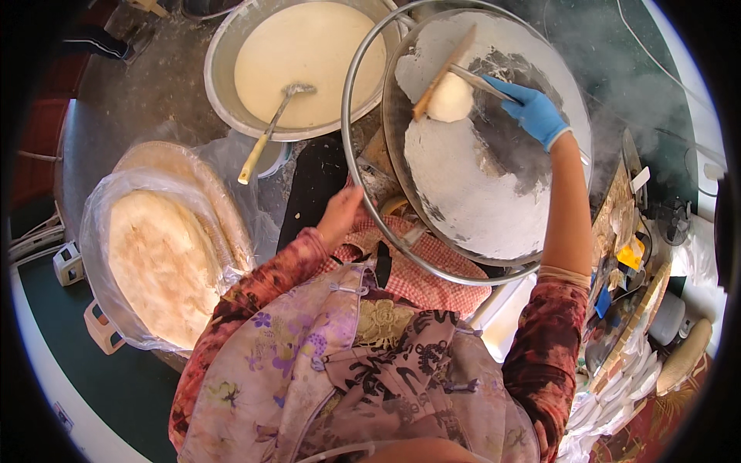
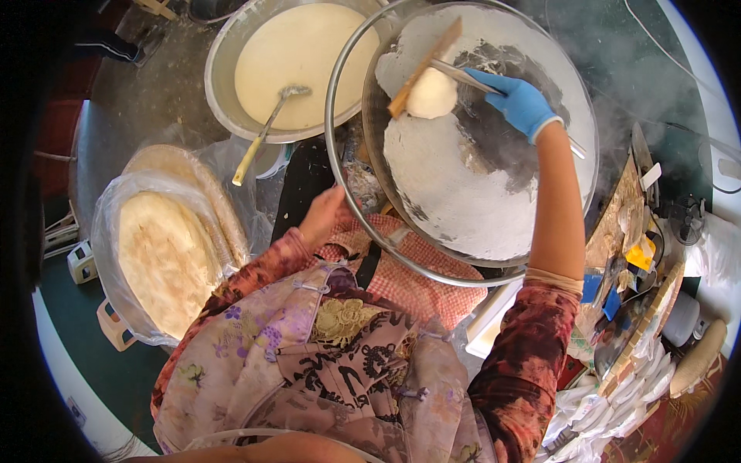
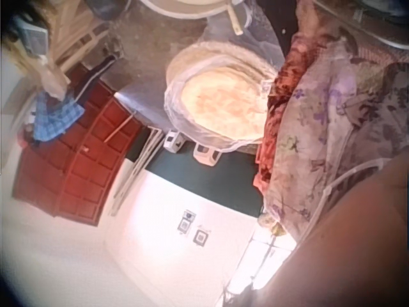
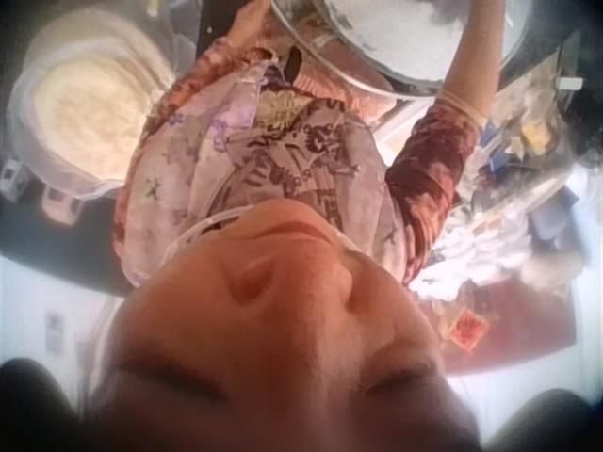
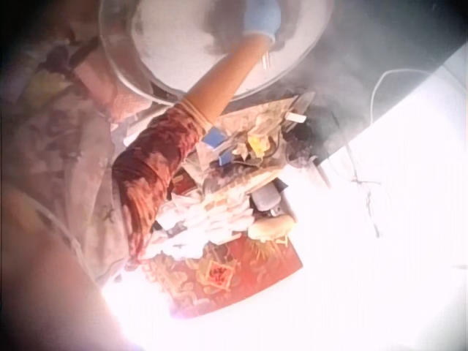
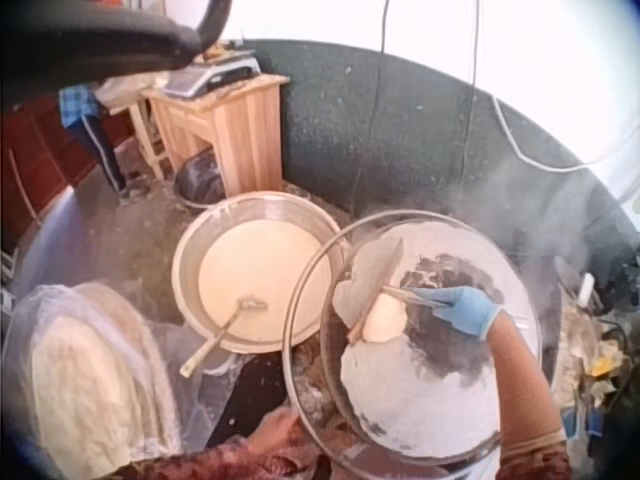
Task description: The person ladles batter onto a hot griddle, spreads it into a thin circle, cooks it, then lifts and folds the crepe before placing it into a container. The process repeats with multiple crepes.
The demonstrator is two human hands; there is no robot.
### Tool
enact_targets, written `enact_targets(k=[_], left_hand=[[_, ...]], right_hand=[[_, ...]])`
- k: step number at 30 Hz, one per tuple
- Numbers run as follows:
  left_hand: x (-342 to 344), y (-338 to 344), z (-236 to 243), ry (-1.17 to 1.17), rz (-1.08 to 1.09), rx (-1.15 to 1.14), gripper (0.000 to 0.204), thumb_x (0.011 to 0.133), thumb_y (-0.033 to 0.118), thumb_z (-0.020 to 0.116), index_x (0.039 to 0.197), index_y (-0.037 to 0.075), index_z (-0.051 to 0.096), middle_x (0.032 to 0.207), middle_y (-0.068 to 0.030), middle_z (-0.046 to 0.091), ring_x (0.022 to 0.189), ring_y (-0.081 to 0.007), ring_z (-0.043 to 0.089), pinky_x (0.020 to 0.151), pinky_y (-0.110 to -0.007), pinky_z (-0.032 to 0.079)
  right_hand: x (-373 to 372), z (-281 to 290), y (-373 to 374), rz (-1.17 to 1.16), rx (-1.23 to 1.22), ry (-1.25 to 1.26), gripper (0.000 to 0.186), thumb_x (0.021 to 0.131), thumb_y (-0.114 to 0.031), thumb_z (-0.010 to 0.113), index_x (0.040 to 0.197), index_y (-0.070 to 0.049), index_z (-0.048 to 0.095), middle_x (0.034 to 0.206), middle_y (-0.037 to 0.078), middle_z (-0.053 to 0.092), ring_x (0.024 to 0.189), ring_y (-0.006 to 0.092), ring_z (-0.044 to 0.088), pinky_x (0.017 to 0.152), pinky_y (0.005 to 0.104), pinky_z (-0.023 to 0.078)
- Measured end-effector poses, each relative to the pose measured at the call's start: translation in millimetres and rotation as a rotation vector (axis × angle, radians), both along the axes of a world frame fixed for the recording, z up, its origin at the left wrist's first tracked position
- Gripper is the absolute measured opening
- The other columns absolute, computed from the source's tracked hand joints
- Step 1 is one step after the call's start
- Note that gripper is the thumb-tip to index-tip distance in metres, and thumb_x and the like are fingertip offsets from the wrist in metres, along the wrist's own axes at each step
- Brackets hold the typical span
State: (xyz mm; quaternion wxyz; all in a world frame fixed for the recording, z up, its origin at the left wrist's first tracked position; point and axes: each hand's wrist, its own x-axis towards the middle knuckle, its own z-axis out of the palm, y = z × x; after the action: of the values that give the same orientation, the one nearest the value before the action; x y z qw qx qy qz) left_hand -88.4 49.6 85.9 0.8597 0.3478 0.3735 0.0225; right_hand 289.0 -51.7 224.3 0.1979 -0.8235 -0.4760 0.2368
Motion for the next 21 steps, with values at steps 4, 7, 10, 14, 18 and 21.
enact_targets(k=[4, 7, 10, 14, 18, 21], left_hand=[[-3.2, -28.8, -1.0, 0.081, -0.078, 0.019, 0.034, 0.094, 0.034, 0.04, 0.103, 0.002, 0.049, 0.094, -0.0102, 0.061, 0.081, -0.0187, 0.061, 0.071, -0.029, 0.05], [7.7, -18.1, -4.9, 0.078, -0.029, 0.063, 0.031, 0.094, 0.027, 0.042, 0.105, -0.001, 0.049, 0.084, -0.0108, 0.061, 0.076, -0.0198, 0.062, 0.065, -0.03, 0.052], [28.0, 30.4, -10.0, 0.088, -0.034, 0.188, 0.028, 0.093, 0.023, 0.044, 0.102, -0.002, 0.052, 0.077, -0.0098, 0.06, 0.066, -0.0193, 0.061, 0.06, -0.03, 0.052], [54.1, 64.9, -15.9, 0.067, 0.223, 0.356, 0.03, 0.092, 0.027, 0.047, 0.099, -0.002, 0.054, 0.081, -0.0079, 0.061, 0.069, -0.0153, 0.06, 0.061, -0.028, 0.05], [39.7, 0.1, -10.5, 0.102, 0.265, 0.29, 0.035, 0.091, 0.035, 0.047, 0.084, 0.002, 0.053, 0.069, -0.0013, 0.052, 0.06, -0.0107, 0.048, 0.057, -0.023, 0.04], [17.4, -45.5, 0.4, 0.173, 0.115, 0.059, 0.033, 0.091, 0.034, 0.046, 0.088, 0.002, 0.052, 0.074, -0.0077, 0.058, 0.068, -0.0169, 0.057, 0.057, -0.026, 0.045]], right_hand=[[13.1, 17.2, -29.1, -0.22, -0.194, 0.179, 0.044, 0.084, -0.003, 0.052, 0.123, -0.024, 0.053, 0.102, 0.0, 0.064, 0.084, 0.0131, 0.056, 0.079, 0.0262, 0.043], [8.3, 14.5, -53.7, -0.194, -0.065, 0.215, 0.044, 0.084, -0.001, 0.051, 0.124, -0.019, 0.052, 0.11, 0.0, 0.061, 0.092, 0.0125, 0.054, 0.085, 0.0247, 0.04], [0.3, 4.5, -76.8, -0.164, 0.028, 0.199, 0.043, 0.084, -0.002, 0.051, 0.124, -0.016, 0.052, 0.114, 0.001, 0.059, 0.097, 0.0127, 0.053, 0.088, 0.0243, 0.039], [-20.2, 0.3, -100.9, -0.187, -0.004, 0.089, 0.044, 0.081, 0.001, 0.049, 0.124, -0.007, 0.05, 0.117, 0.004, 0.057, 0.104, 0.0114, 0.051, 0.091, 0.0242, 0.038], [-50.0, 4.1, -115.7, -0.354, -0.03, 0.162, 0.042, 0.082, -0.003, 0.052, 0.123, -0.014, 0.052, 0.105, 0.007, 0.063, 0.089, 0.0114, 0.056, 0.082, 0.0241, 0.043], [-64.3, 6.8, -125.2, -0.345, 0.019, 0.134, 0.042, 0.082, -0.003, 0.053, 0.122, -0.015, 0.053, 0.1, 0.005, 0.064, 0.077, 0.0103, 0.054, 0.074, 0.0238, 0.044]])
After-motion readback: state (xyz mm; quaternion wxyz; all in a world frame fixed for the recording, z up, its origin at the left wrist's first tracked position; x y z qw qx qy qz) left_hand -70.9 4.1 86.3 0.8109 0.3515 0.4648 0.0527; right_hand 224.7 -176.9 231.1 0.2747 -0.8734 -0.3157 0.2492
